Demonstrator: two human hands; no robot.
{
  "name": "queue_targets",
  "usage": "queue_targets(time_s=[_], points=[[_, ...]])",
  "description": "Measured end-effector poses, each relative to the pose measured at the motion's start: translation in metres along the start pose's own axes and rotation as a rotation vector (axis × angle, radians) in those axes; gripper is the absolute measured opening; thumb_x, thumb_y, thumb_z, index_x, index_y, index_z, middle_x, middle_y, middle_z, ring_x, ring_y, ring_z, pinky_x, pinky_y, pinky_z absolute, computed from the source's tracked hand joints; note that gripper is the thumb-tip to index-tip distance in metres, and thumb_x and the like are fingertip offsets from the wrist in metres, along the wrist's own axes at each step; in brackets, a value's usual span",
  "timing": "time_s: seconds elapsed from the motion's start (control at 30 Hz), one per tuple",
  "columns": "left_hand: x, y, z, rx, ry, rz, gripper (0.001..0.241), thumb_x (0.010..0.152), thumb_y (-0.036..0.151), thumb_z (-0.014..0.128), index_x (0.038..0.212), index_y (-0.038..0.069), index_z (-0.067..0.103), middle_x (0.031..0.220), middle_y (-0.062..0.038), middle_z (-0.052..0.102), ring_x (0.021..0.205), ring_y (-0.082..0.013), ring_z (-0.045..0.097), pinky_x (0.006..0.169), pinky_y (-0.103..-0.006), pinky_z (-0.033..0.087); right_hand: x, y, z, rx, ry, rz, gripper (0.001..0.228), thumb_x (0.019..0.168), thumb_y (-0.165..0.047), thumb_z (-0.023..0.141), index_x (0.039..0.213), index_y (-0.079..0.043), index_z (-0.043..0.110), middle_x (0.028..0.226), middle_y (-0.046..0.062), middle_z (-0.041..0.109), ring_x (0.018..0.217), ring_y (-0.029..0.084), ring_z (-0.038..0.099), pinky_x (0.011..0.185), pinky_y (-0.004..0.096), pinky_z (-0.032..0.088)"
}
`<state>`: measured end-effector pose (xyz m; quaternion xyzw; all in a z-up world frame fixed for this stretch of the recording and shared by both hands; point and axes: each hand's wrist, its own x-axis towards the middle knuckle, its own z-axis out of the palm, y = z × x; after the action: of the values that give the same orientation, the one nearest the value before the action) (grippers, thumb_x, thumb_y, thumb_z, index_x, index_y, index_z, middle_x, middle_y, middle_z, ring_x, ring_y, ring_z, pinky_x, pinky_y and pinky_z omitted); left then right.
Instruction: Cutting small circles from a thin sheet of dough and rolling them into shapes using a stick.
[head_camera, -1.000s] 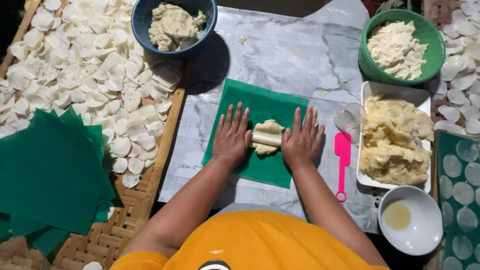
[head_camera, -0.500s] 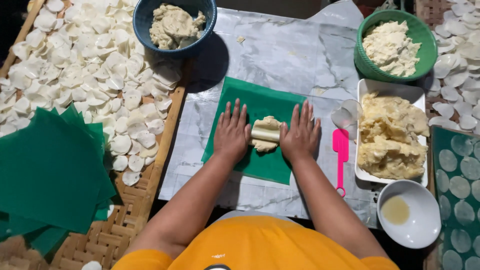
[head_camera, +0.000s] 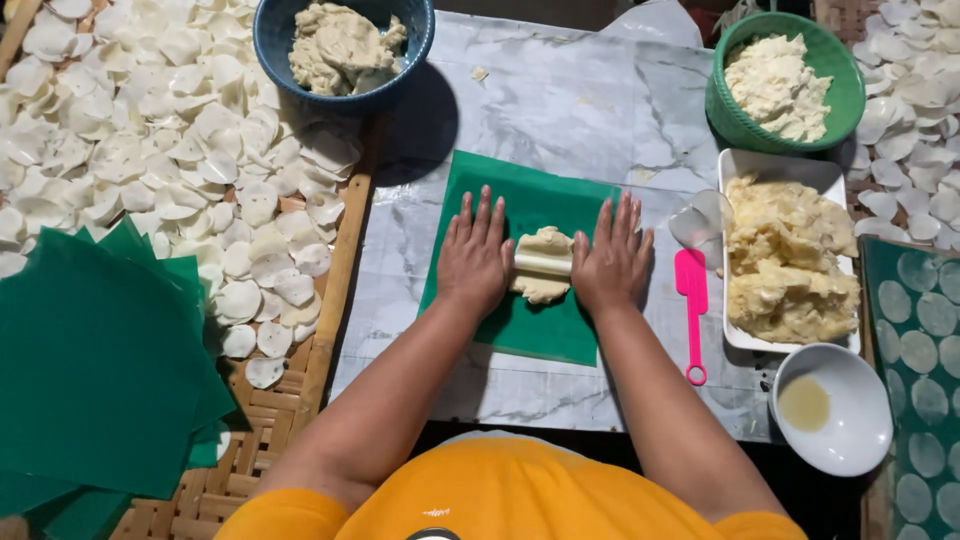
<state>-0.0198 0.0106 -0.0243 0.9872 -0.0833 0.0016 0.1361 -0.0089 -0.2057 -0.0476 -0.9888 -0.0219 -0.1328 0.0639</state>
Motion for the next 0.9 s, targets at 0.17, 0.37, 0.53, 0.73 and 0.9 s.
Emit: queue_targets(time_s=[0.17,0.37,0.53,0.73,0.9], points=[[-0.038,-0.004,0.006,0.036,0.021,0.061,0.065,0.106,0.043,0.035,0.164,0.016,0.023,0.173,-0.009,0.016,0.158,-0.0343,0.011,0.124,-0.0455,0.021,-0.036,0.005,0.015,-0.077,0.147,-0.073,0.065,0.103,-0.037,0.049,0.156,0.001,0.043,0.166,0.025,0.033,0.154,0.037,0.032,0.118,0.062,0.026],[0.009,-0.009,0.018,0.033,0.032,0.023,0.062,0.107,0.048,0.032,0.16,0.017,0.036,0.167,-0.012,0.033,0.154,-0.0387,0.026,0.117,-0.0474,0.033,0.009,0.005,0.01,0.035,-0.107,0.041,0.067,0.107,-0.045,0.038,0.163,-0.01,0.03,0.171,0.019,0.019,0.159,0.033,0.017,0.122,0.064,0.018],[0.003,-0.03,0.011,-0.135,0.19,0.201,0.073,0.093,0.051,0.064,0.154,0.015,0.045,0.159,-0.023,0.041,0.149,-0.0438,0.035,0.119,-0.0541,0.033,0.005,0.023,0.032,0.031,0.322,-0.074,0.038,0.104,-0.054,0.054,0.091,-0.018,0.057,0.102,0.002,0.049,0.092,0.029,0.057,0.077,0.047,0.044],[0.003,-0.05,0.01,-0.081,0.369,0.447,0.022,0.09,0.041,0.069,0.109,0.03,0.066,0.102,0.006,0.065,0.106,-0.0178,0.066,0.094,-0.0385,0.052,0.006,0.023,0.028,-0.069,0.439,-0.251,0.05,0.105,-0.053,0.06,0.065,-0.024,0.052,0.064,-0.003,0.05,0.064,0.021,0.061,0.062,0.037,0.044],[-0.033,-0.045,-0.019,-0.189,0.291,0.49,0.014,0.09,0.032,0.071,0.103,0.026,0.071,0.104,-0.002,0.072,0.103,-0.0244,0.07,0.083,-0.0378,0.054,-0.038,0.001,-0.018,-0.018,0.277,-0.171,0.042,0.105,-0.04,0.055,0.068,-0.019,0.053,0.066,0.001,0.052,0.068,0.027,0.064,0.059,0.041,0.049]])
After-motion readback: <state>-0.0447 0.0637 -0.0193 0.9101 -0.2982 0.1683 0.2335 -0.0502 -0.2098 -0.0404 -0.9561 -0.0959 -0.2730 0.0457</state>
